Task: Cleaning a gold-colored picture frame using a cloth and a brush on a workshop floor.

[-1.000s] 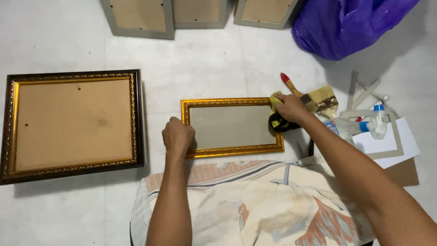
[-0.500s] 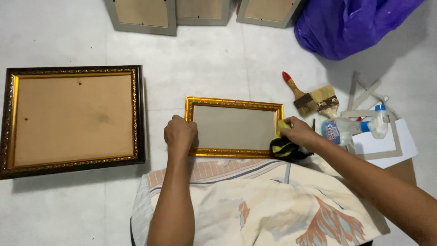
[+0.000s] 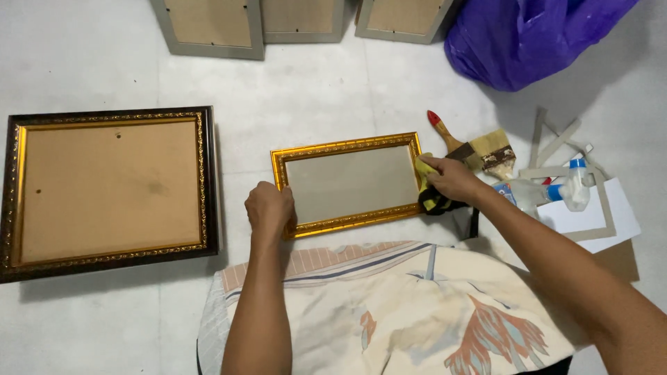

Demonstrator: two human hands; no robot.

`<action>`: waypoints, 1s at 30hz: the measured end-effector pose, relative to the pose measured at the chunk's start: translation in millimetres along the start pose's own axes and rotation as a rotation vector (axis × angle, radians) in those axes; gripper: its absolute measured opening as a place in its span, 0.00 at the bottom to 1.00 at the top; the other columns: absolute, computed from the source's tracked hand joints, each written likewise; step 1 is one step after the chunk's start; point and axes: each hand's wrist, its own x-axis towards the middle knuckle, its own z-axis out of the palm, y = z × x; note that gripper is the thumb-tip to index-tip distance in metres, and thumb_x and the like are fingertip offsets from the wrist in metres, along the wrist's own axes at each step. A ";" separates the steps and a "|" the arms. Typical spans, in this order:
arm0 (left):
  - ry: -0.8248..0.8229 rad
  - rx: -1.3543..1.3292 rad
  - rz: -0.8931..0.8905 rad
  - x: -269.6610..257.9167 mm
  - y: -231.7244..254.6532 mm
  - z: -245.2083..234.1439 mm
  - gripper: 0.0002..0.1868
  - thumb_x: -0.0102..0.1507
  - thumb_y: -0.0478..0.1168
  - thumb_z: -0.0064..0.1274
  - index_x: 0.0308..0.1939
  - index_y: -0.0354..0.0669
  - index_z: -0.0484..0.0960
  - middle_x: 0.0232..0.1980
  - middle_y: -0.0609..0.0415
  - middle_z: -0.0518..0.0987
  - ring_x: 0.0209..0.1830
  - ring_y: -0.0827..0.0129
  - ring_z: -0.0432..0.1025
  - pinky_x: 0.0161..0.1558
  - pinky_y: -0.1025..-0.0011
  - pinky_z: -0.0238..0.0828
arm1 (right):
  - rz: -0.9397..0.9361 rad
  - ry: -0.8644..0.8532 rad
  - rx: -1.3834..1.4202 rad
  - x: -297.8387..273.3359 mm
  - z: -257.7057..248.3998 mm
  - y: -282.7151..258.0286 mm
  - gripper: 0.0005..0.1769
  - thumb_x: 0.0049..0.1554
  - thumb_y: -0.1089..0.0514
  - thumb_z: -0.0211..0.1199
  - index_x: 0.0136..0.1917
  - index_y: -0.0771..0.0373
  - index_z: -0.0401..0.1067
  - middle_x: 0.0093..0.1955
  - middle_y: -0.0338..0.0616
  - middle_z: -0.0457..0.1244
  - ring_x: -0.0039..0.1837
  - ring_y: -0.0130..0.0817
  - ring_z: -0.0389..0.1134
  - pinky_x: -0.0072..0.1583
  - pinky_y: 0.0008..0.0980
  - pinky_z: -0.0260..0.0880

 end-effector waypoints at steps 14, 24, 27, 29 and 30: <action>-0.010 -0.035 -0.045 -1.5 2.0 -0.6 0.20 0.64 0.41 0.52 0.49 0.22 0.81 0.42 0.31 0.83 0.47 0.39 0.79 0.41 0.49 0.80 | 0.266 -0.196 -0.335 -36.5 40.5 1.9 0.36 0.55 0.40 0.61 0.70 0.63 0.72 0.67 0.59 0.67 0.71 0.56 0.66 0.69 0.53 0.66; -0.013 -0.058 -0.032 3.0 -6.6 -10.8 0.28 0.66 0.52 0.46 0.50 0.25 0.83 0.49 0.31 0.82 0.58 0.35 0.75 0.53 0.44 0.75 | 0.230 -0.250 -0.452 -35.4 147.6 -101.4 0.36 0.50 0.32 0.64 0.53 0.67 0.80 0.54 0.57 0.71 0.61 0.55 0.72 0.59 0.50 0.75; -0.004 -0.098 -0.016 12.2 -11.9 -10.4 0.27 0.67 0.51 0.43 0.48 0.26 0.84 0.45 0.31 0.83 0.54 0.36 0.77 0.50 0.45 0.77 | 0.092 -0.278 -0.424 -52.0 166.1 -150.7 0.27 0.54 0.41 0.61 0.49 0.68 0.81 0.50 0.61 0.71 0.59 0.59 0.73 0.57 0.52 0.76; -0.011 -0.101 -0.017 8.6 -10.5 -14.2 0.28 0.68 0.51 0.41 0.48 0.25 0.84 0.46 0.31 0.82 0.55 0.35 0.76 0.51 0.45 0.76 | 0.046 -0.295 -0.410 -46.3 187.2 -163.8 0.28 0.54 0.41 0.61 0.47 0.71 0.80 0.49 0.62 0.71 0.57 0.60 0.73 0.55 0.53 0.76; -0.020 -0.100 -0.014 7.2 -9.1 -15.9 0.29 0.68 0.51 0.39 0.49 0.25 0.84 0.47 0.30 0.82 0.56 0.35 0.75 0.53 0.45 0.75 | 0.004 -0.308 -0.391 -43.2 197.4 -170.1 0.30 0.53 0.40 0.62 0.44 0.73 0.79 0.47 0.64 0.71 0.56 0.61 0.73 0.53 0.55 0.76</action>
